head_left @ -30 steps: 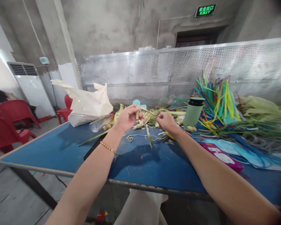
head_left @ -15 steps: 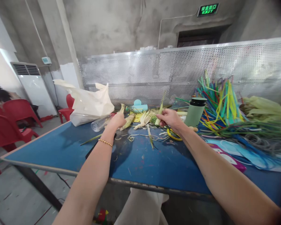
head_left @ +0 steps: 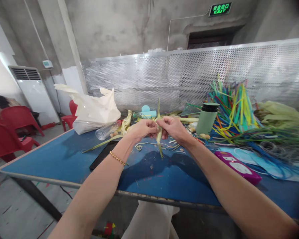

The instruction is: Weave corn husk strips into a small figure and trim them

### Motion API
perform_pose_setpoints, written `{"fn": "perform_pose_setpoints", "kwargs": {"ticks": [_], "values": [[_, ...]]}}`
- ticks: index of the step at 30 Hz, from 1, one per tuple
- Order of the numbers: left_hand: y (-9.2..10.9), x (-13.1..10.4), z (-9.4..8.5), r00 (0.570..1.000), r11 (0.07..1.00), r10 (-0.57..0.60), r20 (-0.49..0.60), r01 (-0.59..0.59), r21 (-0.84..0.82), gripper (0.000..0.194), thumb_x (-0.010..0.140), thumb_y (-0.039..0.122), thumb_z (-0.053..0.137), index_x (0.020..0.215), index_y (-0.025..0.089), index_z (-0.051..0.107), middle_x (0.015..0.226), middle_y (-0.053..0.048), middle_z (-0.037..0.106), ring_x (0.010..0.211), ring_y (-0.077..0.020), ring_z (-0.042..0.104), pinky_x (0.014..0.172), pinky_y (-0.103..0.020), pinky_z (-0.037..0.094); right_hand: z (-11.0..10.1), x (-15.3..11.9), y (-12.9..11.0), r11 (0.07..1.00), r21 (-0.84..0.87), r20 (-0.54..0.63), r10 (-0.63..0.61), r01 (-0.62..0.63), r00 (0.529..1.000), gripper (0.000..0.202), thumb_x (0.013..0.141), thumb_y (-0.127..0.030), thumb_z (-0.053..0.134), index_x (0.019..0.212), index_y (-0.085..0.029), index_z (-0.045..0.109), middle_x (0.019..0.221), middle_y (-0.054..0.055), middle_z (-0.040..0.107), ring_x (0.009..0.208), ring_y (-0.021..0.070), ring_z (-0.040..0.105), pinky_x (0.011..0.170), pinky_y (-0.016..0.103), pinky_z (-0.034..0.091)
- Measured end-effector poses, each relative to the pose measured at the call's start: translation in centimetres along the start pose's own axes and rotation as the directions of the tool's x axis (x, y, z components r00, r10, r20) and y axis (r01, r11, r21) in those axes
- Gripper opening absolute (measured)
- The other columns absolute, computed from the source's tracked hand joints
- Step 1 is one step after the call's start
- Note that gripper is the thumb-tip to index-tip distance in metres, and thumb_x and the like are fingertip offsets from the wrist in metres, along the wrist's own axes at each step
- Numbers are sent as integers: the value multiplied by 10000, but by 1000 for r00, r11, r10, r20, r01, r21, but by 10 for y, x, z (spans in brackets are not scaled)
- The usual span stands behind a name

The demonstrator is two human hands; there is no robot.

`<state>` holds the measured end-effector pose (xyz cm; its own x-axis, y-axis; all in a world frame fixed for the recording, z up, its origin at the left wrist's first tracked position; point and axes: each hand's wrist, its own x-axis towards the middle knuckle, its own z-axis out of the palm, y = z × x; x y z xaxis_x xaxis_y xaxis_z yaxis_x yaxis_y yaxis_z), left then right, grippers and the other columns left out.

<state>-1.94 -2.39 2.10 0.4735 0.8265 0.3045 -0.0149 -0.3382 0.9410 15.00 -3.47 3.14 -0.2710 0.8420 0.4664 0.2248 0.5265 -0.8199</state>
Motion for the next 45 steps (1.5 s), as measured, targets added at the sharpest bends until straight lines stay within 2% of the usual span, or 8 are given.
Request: {"fn": "perform_pose_setpoints", "kwargs": {"ticks": [10,17,21,30,37,40,43,45], "values": [[5,-3,1,991,988,-50,121,66,-138,195,730,187,742,720,134,555,596,25,533,506,-74,510,544,-249,451,-1,-1,-6,997,-4,-127,-81,81,989,378,713,-453,781,688,-201,501,441,-56,519,358,78,454,364,206,357],[-2,2,7,999,974,-32,11,34,-222,291,683,271,807,653,128,555,558,42,481,463,-50,422,464,-226,358,-2,3,5,984,154,-91,-77,90,993,344,708,-429,777,822,-164,590,526,-44,577,386,72,477,380,201,368],[1,1,7,998,973,-43,49,53,-224,301,677,236,807,620,138,528,532,48,474,440,-43,414,453,-221,332,-2,4,6,985,150,-144,-68,90,987,295,738,-416,736,760,-168,579,506,-46,550,394,74,464,387,207,372],[12,-8,11,967,971,-173,186,199,-133,287,669,212,808,628,150,531,520,49,501,423,-39,433,421,-198,289,-21,12,4,979,0,-450,-180,202,875,225,742,-369,711,766,-178,595,559,-36,528,472,85,471,447,224,385],[13,-9,14,943,955,-265,202,286,-78,331,647,215,832,562,139,522,529,38,505,453,-39,442,462,-213,378,-28,12,1,973,-70,-466,-225,218,856,214,775,-370,692,783,-184,585,596,-26,536,478,84,476,460,229,401],[11,-7,13,969,970,-201,140,217,-107,310,671,193,814,568,135,528,532,31,516,451,-42,456,472,-214,394,-32,14,3,975,-76,-490,-220,210,844,213,811,-382,652,858,-186,583,674,-3,579,484,88,497,449,229,399],[7,-2,8,997,988,-77,-17,75,-132,234,740,192,761,635,131,562,538,20,540,447,-55,492,473,-212,389,-37,14,5,967,-182,-543,-251,179,801,215,832,-374,627,938,-189,596,755,27,614,541,109,531,473,238,412],[4,3,4,988,988,-43,-147,20,-151,220,762,196,742,661,135,557,528,18,545,440,-72,512,471,-219,385,-36,12,4,923,-324,-488,-350,206,800,183,824,-346,646,919,-192,616,785,41,626,613,132,555,532,256,441]]}}
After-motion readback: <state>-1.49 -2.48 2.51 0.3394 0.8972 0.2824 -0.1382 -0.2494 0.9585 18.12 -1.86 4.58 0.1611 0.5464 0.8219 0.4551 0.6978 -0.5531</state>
